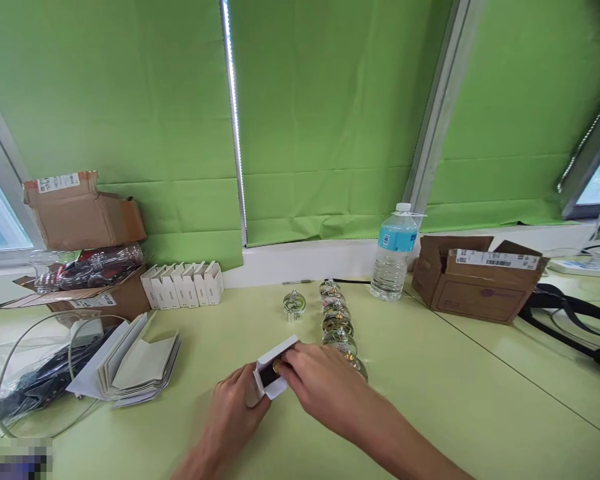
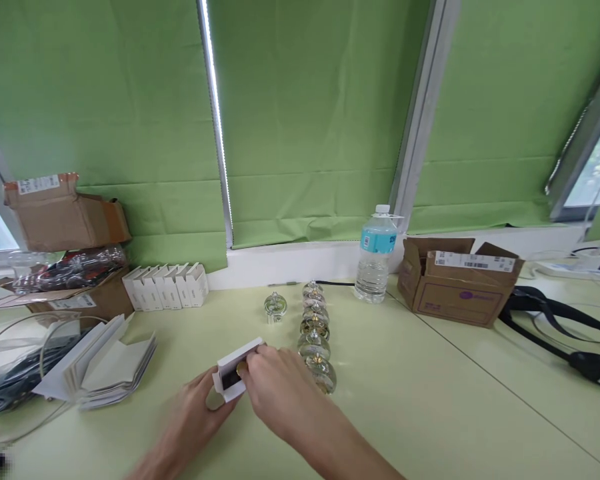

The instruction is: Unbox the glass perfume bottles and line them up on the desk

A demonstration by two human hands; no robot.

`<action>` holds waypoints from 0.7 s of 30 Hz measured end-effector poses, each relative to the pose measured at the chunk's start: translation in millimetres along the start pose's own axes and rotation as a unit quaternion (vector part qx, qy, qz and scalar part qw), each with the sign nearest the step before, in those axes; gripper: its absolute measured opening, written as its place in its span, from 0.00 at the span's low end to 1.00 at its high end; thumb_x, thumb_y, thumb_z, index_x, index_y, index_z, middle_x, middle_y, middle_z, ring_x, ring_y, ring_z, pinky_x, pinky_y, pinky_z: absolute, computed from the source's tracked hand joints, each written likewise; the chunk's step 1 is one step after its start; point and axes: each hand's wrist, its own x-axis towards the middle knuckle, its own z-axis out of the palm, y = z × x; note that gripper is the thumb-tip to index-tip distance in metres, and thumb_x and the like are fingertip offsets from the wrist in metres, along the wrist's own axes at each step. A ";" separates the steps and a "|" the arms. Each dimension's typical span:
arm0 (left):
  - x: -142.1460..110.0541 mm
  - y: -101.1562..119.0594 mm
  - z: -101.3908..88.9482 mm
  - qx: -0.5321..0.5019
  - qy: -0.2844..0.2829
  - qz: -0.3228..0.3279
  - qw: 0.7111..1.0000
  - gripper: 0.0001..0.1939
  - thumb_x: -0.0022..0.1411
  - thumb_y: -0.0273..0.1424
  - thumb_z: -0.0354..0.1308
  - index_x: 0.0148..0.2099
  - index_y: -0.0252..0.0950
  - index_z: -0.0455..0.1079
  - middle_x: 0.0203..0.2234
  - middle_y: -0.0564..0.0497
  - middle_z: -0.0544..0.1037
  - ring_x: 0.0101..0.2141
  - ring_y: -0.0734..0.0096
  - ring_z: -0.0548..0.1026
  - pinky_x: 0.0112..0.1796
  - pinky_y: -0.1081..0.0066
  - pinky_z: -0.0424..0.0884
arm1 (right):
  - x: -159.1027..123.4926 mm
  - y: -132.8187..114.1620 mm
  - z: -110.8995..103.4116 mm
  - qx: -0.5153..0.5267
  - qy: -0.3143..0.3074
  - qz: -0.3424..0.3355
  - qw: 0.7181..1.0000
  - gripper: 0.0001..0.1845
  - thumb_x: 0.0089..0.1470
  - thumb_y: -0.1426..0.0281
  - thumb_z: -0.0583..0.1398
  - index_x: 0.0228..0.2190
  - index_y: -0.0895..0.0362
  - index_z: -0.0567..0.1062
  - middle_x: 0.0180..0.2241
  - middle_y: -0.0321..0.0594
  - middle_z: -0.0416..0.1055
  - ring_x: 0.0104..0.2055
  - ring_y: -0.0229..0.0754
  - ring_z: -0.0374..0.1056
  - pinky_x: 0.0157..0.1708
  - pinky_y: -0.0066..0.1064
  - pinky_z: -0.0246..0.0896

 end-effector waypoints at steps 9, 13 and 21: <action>0.5 -20.7 1.0 0.234 0.029 0.096 0.967 0.31 0.55 0.18 0.50 0.60 0.43 0.60 0.50 0.50 0.73 0.42 0.67 0.77 0.30 0.74 0.74 | 14.0 -16.5 52.9 -0.033 0.072 0.076 0.994 0.12 0.60 0.71 0.54 0.41 0.52 0.75 0.41 0.45 0.70 0.33 0.46 0.70 0.25 0.32 0.49; 1.7 -25.8 1.1 0.268 0.028 0.093 0.959 0.32 0.54 0.18 0.51 0.60 0.43 0.61 0.50 0.51 0.73 0.45 0.67 0.75 0.31 0.74 0.76 | 16.9 -13.7 65.8 0.074 0.113 0.113 0.984 0.09 0.57 0.68 0.55 0.39 0.49 0.74 0.41 0.40 0.69 0.39 0.45 0.69 0.28 0.29 0.52; -5.1 -15.3 5.8 0.330 0.058 0.162 0.928 0.26 0.54 0.19 0.55 0.56 0.39 0.67 0.48 0.48 0.75 0.43 0.63 0.76 0.28 0.73 0.76 | 24.3 -0.3 85.6 0.188 0.105 0.134 0.967 0.07 0.47 0.74 0.57 0.27 0.55 0.75 0.30 0.37 0.74 0.27 0.38 0.67 0.24 0.27 0.46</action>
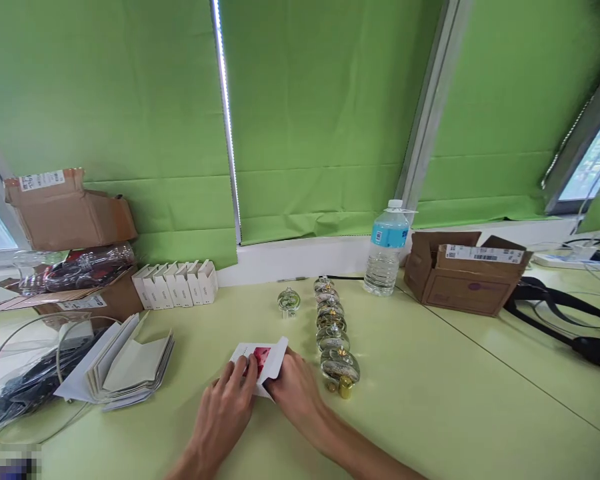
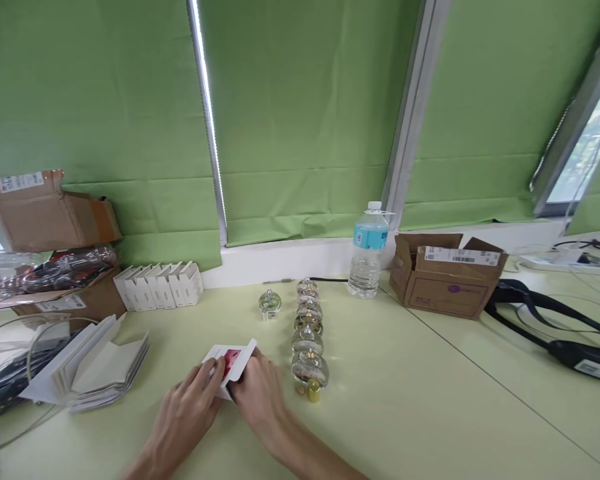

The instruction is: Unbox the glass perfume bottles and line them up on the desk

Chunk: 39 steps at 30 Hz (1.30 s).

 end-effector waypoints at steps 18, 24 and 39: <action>-2.6 1.3 6.3 0.010 0.014 0.017 1.000 0.25 0.56 0.18 0.53 0.55 0.37 0.68 0.49 0.46 0.75 0.47 0.61 0.74 0.34 0.72 0.77 | 0.5 4.1 16.2 0.077 0.078 -0.054 0.993 0.09 0.49 0.76 0.55 0.25 0.56 0.74 0.28 0.38 0.74 0.33 0.41 0.65 0.34 0.27 0.54; -2.7 -0.7 6.7 0.025 0.012 0.029 0.999 0.25 0.57 0.18 0.51 0.56 0.36 0.67 0.49 0.46 0.75 0.47 0.61 0.74 0.36 0.71 0.77 | 2.6 8.9 13.5 0.064 0.050 -0.059 0.995 0.06 0.45 0.77 0.56 0.23 0.57 0.73 0.29 0.38 0.75 0.32 0.40 0.64 0.32 0.27 0.52; 4.0 -8.1 -0.1 0.004 -0.003 -0.029 1.000 0.26 0.58 0.18 0.51 0.58 0.39 0.65 0.50 0.49 0.76 0.47 0.63 0.74 0.37 0.70 0.74 | 6.1 4.4 6.4 0.020 0.089 -0.074 0.993 0.04 0.44 0.73 0.59 0.21 0.57 0.72 0.26 0.36 0.71 0.32 0.40 0.63 0.35 0.28 0.52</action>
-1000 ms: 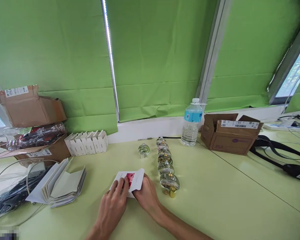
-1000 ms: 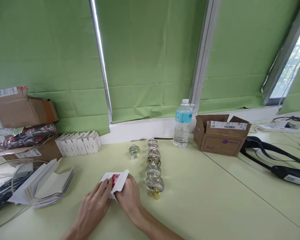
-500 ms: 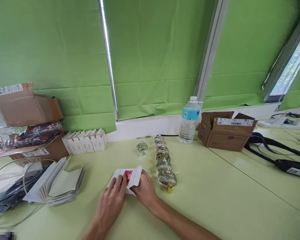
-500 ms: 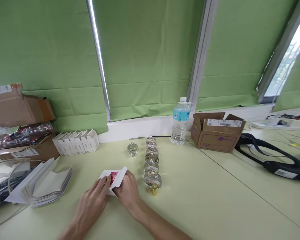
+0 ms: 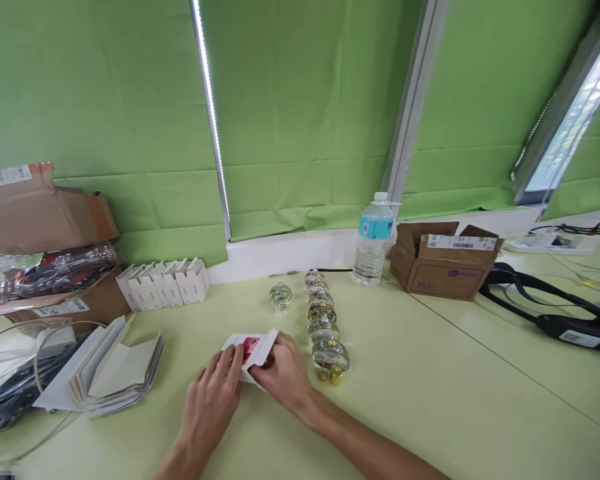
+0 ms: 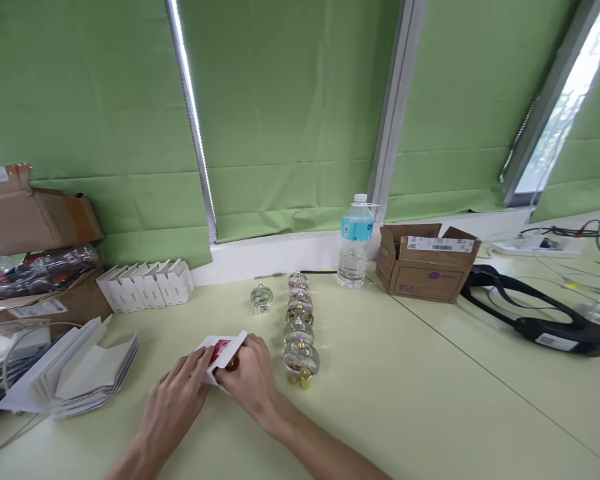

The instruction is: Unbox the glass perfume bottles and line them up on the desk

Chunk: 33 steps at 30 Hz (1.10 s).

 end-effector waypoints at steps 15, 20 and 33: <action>6.6 -11.1 -0.3 -0.006 -0.040 -0.055 0.998 0.22 0.57 0.23 0.54 0.55 0.37 0.65 0.44 0.49 0.76 0.41 0.63 0.74 0.31 0.66 0.74 | 14.3 -12.8 -32.5 -0.027 -0.031 0.010 0.999 0.04 0.49 0.72 0.57 0.27 0.55 0.73 0.28 0.33 0.68 0.28 0.35 0.62 0.27 0.26 0.48; 7.0 -16.2 2.4 -0.016 -0.034 -0.071 0.997 0.23 0.57 0.22 0.54 0.55 0.37 0.65 0.45 0.47 0.76 0.42 0.60 0.74 0.32 0.64 0.74 | 21.0 -12.3 -38.2 -0.059 -0.015 0.000 0.998 0.07 0.48 0.72 0.57 0.20 0.57 0.66 0.25 0.33 0.65 0.26 0.34 0.60 0.26 0.27 0.46; 11.6 -13.5 -7.2 -0.116 0.103 0.052 0.987 0.22 0.64 0.26 0.51 0.59 0.36 0.61 0.53 0.46 0.74 0.50 0.61 0.74 0.47 0.67 0.71 | 14.1 -19.7 -38.6 -0.077 -0.012 -0.041 0.996 0.04 0.48 0.73 0.56 0.22 0.57 0.67 0.26 0.31 0.64 0.26 0.33 0.58 0.26 0.26 0.45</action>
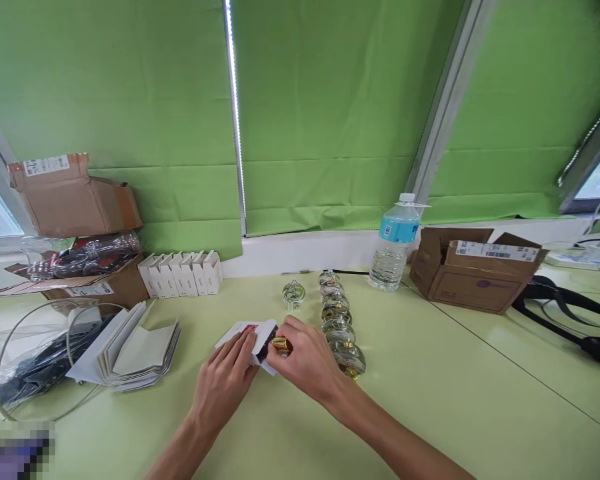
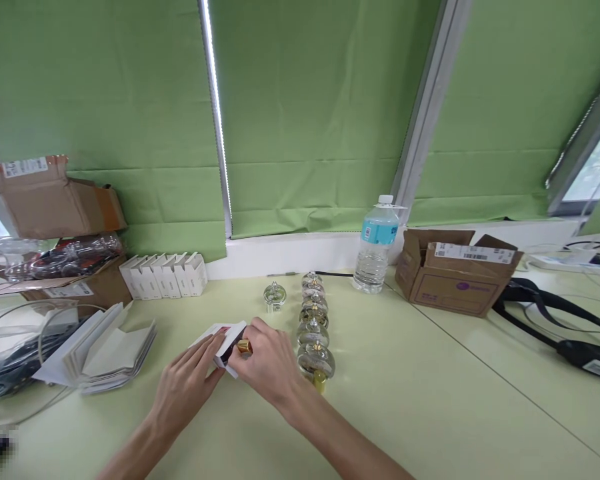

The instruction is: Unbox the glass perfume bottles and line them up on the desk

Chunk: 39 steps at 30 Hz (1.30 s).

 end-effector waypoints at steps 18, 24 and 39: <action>-12.2 -30.0 11.8 0.038 -0.098 -0.122 0.987 0.29 0.55 0.16 0.47 0.59 0.34 0.63 0.59 0.43 0.66 0.61 0.53 0.59 0.60 0.49 0.55 | 10.0 6.8 -43.0 -0.136 -0.142 0.073 0.978 0.13 0.39 0.72 0.58 0.12 0.56 0.59 0.15 0.30 0.48 0.19 0.34 0.37 0.21 0.33 0.29; -4.2 -6.2 2.7 -0.105 -0.061 -0.128 0.984 0.26 0.59 0.19 0.47 0.59 0.37 0.60 0.58 0.45 0.67 0.62 0.59 0.58 0.61 0.52 0.54 | 7.6 12.0 -33.6 -0.174 -0.213 0.064 0.959 0.08 0.38 0.73 0.60 0.12 0.57 0.69 0.14 0.32 0.53 0.16 0.32 0.42 0.20 0.31 0.31; 6.2 45.4 -9.0 -0.373 -0.191 -0.248 0.873 0.10 0.65 0.36 0.51 0.46 0.42 0.68 0.32 0.53 0.76 0.29 0.72 0.72 0.32 0.72 0.68 | 9.4 2.9 -32.3 -0.203 -0.176 -0.032 0.963 0.25 0.55 0.56 0.57 0.14 0.58 0.71 0.15 0.40 0.65 0.19 0.38 0.61 0.23 0.31 0.38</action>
